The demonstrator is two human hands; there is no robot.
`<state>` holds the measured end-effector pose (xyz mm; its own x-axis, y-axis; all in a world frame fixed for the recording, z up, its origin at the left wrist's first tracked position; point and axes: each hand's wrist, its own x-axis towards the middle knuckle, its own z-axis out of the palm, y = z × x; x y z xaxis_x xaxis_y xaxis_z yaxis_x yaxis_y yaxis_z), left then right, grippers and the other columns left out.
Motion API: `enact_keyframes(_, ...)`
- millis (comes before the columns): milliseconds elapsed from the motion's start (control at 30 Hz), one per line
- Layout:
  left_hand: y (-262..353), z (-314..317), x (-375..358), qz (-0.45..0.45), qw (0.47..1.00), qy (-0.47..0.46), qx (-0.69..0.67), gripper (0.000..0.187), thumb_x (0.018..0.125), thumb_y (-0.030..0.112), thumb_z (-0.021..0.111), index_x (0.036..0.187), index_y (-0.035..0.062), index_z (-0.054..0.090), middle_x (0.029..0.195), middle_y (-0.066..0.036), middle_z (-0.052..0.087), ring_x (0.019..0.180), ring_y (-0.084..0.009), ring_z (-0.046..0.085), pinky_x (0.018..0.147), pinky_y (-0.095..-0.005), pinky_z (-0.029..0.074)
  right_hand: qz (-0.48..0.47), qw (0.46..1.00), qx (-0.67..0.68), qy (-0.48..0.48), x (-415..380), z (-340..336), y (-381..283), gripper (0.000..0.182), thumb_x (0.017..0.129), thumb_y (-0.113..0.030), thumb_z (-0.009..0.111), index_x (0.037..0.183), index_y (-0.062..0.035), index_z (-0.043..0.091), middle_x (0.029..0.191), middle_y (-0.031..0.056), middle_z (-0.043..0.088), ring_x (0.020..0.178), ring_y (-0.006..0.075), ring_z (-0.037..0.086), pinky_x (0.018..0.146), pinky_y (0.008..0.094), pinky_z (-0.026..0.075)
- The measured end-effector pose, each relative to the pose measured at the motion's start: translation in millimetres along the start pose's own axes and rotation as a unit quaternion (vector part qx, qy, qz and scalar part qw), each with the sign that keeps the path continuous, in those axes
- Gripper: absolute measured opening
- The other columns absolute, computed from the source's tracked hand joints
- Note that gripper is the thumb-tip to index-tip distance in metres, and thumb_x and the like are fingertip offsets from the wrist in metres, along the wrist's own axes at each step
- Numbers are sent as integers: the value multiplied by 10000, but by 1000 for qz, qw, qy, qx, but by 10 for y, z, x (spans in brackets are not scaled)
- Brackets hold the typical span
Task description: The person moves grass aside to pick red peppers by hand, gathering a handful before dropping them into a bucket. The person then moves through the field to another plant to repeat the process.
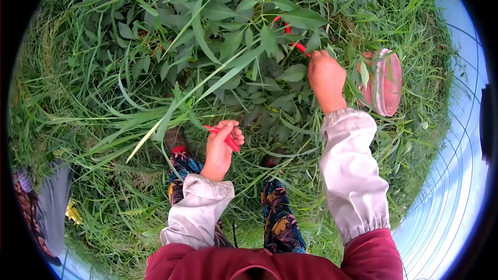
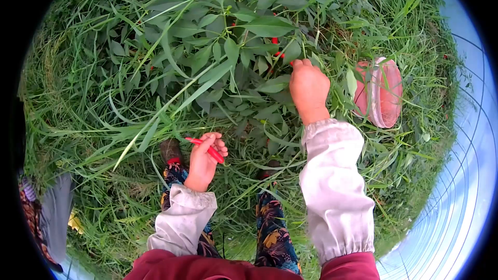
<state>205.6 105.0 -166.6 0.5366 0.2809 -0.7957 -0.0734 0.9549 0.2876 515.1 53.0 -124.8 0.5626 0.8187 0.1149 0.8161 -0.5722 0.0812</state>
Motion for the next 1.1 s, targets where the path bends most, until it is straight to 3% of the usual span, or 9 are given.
enact_keyframes(67,-1,-22,-14,0,1000,4,-5,175,946,198,545,1019,42,577,832,-52,613,754,-167,619,692,-309,533,-17,987,-123,-102,26,84,46,105,780,-142,597,760,-83,681,808,84,625,701,246,649,551,372,515)
enact_keyframes(333,-17,-28,-41,5,1000,-13,-9,174,942,191,547,1027,42,576,839,-51,614,753,-164,619,683,-302,528,-111,934,-265,-210,205,-183,-26,111,767,-151,604,788,-117,708,897,69,610,884,247,587,684,386,469)
enact_keyframes(533,-7,-35,-46,2,1000,-13,2,176,944,194,544,1026,42,576,836,-48,613,754,-160,618,691,-301,528,-126,992,-10,-13,105,-326,34,92,774,-187,642,800,-115,693,1009,89,600,988,282,541,898,449,409)
enact_keyframes(767,-14,-7,-39,-2,1000,-12,1,173,948,194,537,1018,42,580,827,-52,615,744,-164,620,685,-304,530,-210,967,142,-14,-305,-523,-335,149,772,-169,658,679,-65,607,1101,99,605,1110,285,542,1036,548,324)
enact_keyframes(833,16,38,-37,-21,999,-25,19,170,945,197,543,1008,44,586,816,-54,614,734,-168,621,673,-302,526,-247,945,202,-69,-667,-535,-575,68,743,-130,623,691,-89,610,961,69,602,1011,255,564,1037,540,334)
enact_keyframes(900,20,93,-46,-15,1000,-9,23,167,941,195,547,1001,44,587,804,-53,609,719,-169,615,660,-300,521,-334,896,167,-241,-1063,-579,-743,59,677,-151,602,690,-108,641,809,41,599,943,233,592,1016,557,362)
enact_keyframes(933,12,99,-46,-11,1000,8,26,164,937,193,550,995,44,587,792,-52,604,704,-170,610,646,-299,515,-362,867,182,-291,-1150,-679,-762,57,707,-132,609,689,-102,653,781,68,594,849,254,609,949,506,449)
enact_keyframes(1000,-25,19,-6,-7,999,33,23,157,931,188,553,988,45,586,782,-49,598,687,-168,601,634,-299,509,-296,739,185,-576,-1072,-756,-781,74,758,-119,600,718,-76,646,775,100,587,763,292,603,800,443,519)
enact_keyframes(1100,-73,-63,8,-11,998,66,15,144,919,178,558,977,48,582,768,-44,587,664,-166,587,616,-298,499,-184,885,396,-162,-680,-568,-778,86,802,-74,566,873,-50,608,804,143,592,710,344,584,640,435,494)
